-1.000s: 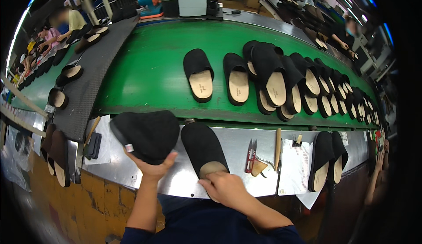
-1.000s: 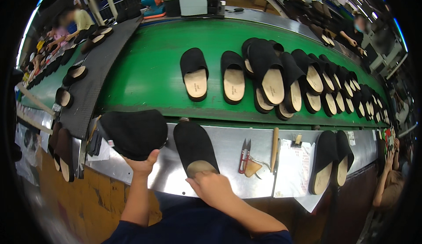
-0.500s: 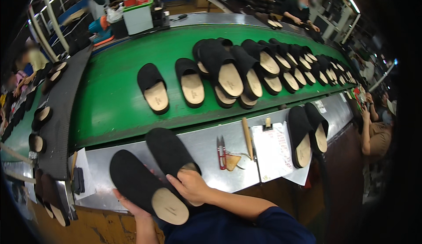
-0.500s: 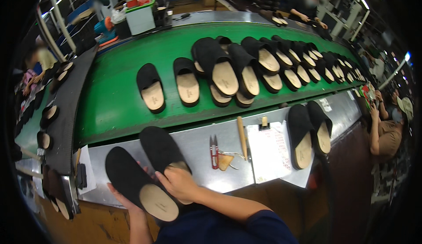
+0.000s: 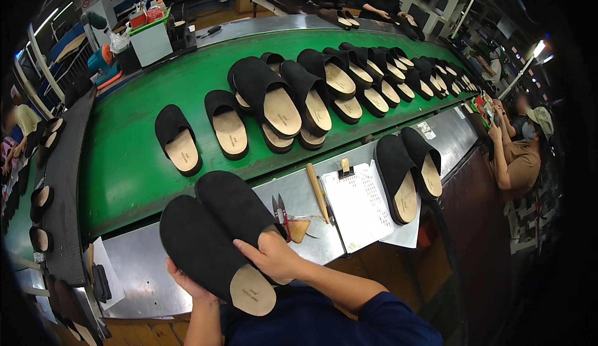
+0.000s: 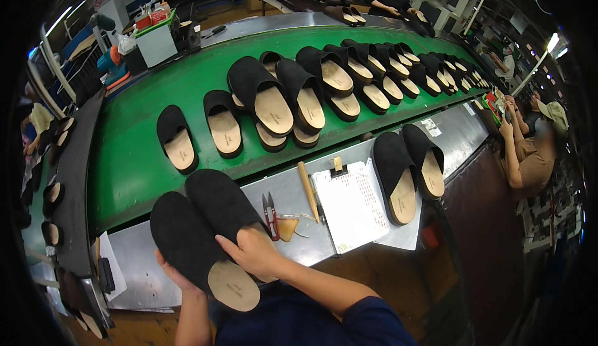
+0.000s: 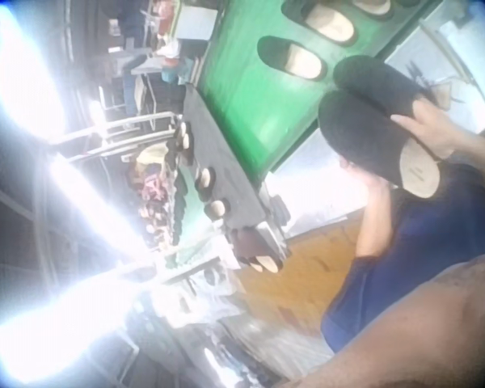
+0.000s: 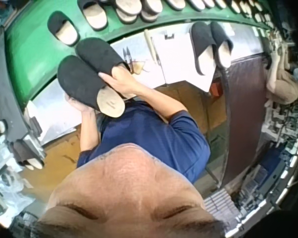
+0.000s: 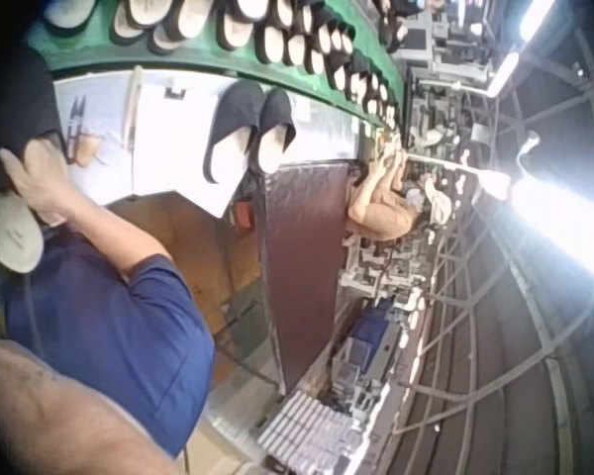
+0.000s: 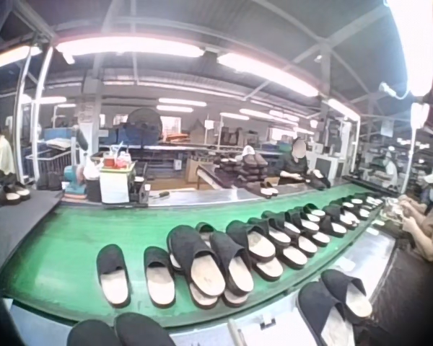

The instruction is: The person picks up pairs of black and brown slippers from a green conveyor belt, wipes the uppers with a small wooden block, and places them back on the belt. The person repeats this process for multiple pairs, handling them one at a time.

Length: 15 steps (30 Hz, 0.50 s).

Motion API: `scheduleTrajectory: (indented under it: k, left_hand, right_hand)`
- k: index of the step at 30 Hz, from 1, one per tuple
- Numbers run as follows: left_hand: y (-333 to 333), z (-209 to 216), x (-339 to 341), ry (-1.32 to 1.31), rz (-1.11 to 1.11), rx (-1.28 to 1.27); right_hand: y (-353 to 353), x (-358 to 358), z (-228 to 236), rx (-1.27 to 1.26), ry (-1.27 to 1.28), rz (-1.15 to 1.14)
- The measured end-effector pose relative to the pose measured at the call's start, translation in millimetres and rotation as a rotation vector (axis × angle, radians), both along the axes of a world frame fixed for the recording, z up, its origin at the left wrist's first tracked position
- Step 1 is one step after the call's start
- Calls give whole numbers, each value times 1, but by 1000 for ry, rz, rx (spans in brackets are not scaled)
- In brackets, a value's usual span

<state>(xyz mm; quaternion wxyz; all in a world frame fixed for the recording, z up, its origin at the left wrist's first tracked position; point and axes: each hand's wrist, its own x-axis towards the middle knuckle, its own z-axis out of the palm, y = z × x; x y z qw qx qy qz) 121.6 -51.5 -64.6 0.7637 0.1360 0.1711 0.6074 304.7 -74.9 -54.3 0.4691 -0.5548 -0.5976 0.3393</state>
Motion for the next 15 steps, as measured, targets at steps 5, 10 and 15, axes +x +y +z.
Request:
scheduleTrajectory:
  k: [5, 10, 15]
  left_hand:
    - [2, -6, -17, -31, 15, 38]
    - [18, -33, -36, -8, 104, -115]
    - [20, -16, -27, -1, 67, -94]
  right_hand:
    - [3, -9, 13, -138, -78, 55]
    - [-5, 1, 18, -209, 172, 231]
    - [7, 74, 28, -480, 486, 169]
